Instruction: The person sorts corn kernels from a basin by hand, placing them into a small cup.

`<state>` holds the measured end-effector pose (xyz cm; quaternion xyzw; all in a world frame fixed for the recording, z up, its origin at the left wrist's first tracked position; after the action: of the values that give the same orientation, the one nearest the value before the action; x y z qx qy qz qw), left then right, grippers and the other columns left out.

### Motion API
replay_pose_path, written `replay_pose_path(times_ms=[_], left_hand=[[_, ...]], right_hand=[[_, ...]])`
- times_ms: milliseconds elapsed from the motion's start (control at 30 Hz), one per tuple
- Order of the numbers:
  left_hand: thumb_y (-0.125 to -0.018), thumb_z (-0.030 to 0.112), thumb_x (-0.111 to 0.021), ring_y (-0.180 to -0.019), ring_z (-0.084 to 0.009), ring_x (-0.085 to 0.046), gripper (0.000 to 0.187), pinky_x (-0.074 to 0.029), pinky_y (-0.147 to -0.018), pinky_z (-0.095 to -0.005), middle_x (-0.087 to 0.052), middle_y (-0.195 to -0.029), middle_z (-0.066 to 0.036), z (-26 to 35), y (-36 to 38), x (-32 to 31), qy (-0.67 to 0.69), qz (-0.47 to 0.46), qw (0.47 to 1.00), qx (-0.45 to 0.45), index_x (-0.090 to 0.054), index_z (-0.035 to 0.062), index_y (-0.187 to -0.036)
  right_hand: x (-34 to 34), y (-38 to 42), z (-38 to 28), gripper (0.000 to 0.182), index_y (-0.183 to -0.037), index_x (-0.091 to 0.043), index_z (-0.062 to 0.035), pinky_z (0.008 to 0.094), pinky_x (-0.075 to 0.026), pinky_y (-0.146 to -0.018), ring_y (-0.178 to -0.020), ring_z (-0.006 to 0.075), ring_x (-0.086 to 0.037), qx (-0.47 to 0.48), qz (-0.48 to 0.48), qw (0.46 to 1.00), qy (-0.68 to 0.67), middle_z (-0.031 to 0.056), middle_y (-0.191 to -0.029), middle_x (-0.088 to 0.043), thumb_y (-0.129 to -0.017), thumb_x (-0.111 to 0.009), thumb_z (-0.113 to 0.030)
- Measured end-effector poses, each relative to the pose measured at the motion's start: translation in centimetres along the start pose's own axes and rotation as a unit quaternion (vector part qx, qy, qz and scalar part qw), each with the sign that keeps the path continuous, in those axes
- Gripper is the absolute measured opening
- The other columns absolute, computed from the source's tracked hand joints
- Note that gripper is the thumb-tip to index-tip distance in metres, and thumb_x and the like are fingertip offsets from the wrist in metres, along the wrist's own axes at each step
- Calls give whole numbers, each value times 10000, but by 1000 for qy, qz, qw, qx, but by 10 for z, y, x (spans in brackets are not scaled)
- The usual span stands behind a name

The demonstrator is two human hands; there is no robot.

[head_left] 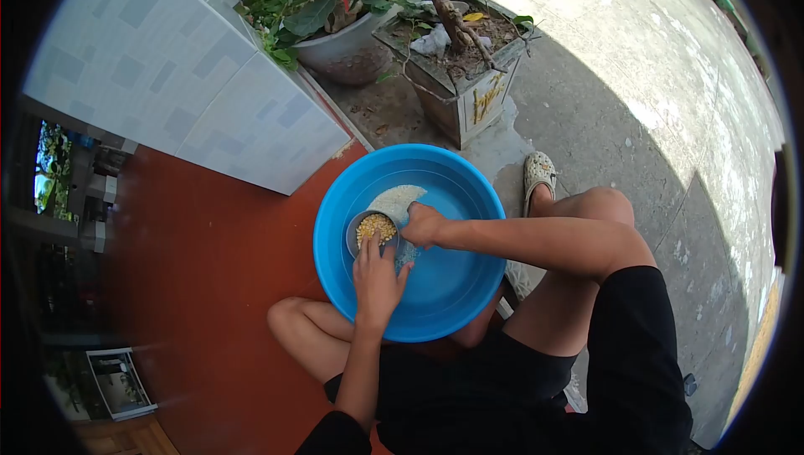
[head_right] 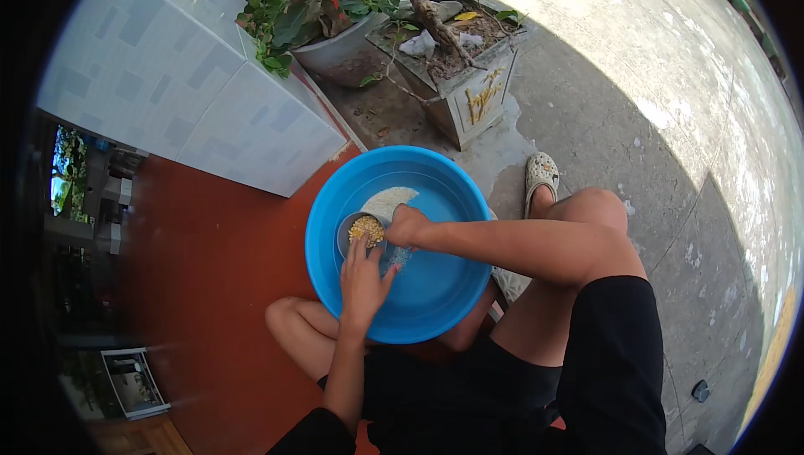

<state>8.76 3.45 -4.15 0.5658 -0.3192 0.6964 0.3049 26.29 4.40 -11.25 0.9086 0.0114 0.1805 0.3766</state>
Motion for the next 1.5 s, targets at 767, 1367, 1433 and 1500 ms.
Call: replay_pose_path(times_ms=[767,1367,1433,1500], left_hand=[[-1199,224,-480,-1227,-214,-631,353,-509,-1114,-424,-630,-1361,-136,-20,15,-47,738,168,552,350,-544,-32,-1434],[-1104,316,-575,-1622,-482,-291,724,-272,-1314,-558,-305,-1728,-335,-70,-41,-98,106,-143,982,62,-331,-77,-1660],[-1102,323,-578,-1635,-486,-259,762,-258,-1329,-537,-254,-1752,-334,-52,-33,-120,13,-149,988,24,-283,-78,-1679],[-1113,326,-567,-1653,-482,-199,761,-227,-1340,-547,-205,-1770,-324,-33,-29,-126,126,-186,974,-42,-263,-64,-1691]], right_hand=[[40,37,5,249,-1152,-743,-6,455,-623,-869,-982,343,-779,189,29,980,-56,189,-1048,-780,-994,-669,-183],[119,92,-92,160,-992,-825,-62,479,-637,-823,-1000,369,-802,341,189,785,481,162,-1060,-818,-925,-695,-126],[124,97,-93,160,-1006,-825,-64,476,-637,-833,-1011,366,-801,329,188,791,480,162,-1075,-817,-923,-701,-122],[132,103,-93,154,-1009,-813,-61,477,-633,-828,-993,372,-797,335,202,792,468,168,-1045,-809,-917,-702,-115]])
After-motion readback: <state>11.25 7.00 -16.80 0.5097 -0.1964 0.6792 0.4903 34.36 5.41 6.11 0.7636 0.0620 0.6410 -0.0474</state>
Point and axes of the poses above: each hand's wrist, its own y-axis away from the middle knuckle, its own x-axis out of the back of the hand, z = x × y, the point moved 3 cm from there along -y, towards the middle knuckle
